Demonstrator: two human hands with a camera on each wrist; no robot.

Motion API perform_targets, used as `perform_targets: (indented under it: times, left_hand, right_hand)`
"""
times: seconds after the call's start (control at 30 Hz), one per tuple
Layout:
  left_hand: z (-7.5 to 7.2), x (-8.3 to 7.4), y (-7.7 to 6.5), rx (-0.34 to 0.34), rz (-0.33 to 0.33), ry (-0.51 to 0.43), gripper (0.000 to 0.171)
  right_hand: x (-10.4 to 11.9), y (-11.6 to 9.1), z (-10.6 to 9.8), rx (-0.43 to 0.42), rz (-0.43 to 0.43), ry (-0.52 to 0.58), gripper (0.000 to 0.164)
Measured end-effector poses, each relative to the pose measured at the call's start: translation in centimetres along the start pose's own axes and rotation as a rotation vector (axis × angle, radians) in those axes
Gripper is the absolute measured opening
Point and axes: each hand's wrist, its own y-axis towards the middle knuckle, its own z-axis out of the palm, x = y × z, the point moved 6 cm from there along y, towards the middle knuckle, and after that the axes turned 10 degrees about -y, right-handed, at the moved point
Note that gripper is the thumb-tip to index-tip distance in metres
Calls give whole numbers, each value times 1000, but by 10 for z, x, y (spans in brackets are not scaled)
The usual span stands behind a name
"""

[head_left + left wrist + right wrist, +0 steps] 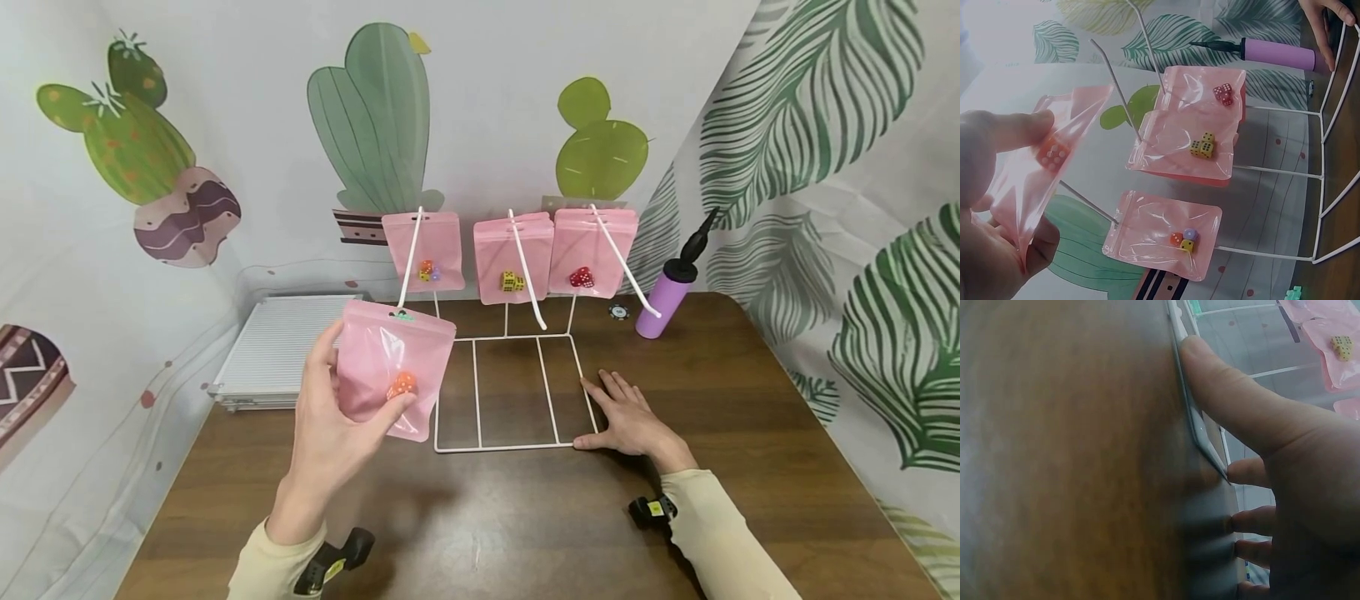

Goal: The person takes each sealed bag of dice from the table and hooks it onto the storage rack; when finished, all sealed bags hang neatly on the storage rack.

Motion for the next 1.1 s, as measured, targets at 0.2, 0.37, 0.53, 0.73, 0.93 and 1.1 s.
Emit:
perform_targets:
  times: [0.2,0.37,0.53,0.73,0.93,1.1]
  left_hand:
    - [5,5,2,7,-57,-37,105]
    - [8,10,1,7,-130,-48,106]
    - [12,15,1,2,-175,-56,106]
    - [18,26,-1,-23,-223,-32,103]
    - [22,33,-2,-56,-196,5,106]
    - [25,37,-2,-73,-177,4,105]
  right_hand:
    - [-1,0,1,-1,-1,11,109]
    - [-2,0,2,0,2,10,110]
    - [-3,-1,2,-3,3,8,109]
    - [-3,-1,4,0,4,11,110]
    - [-2,0,2,-11,-3,-1,110]
    - [-2,0,1,-16,-7,-3,110]
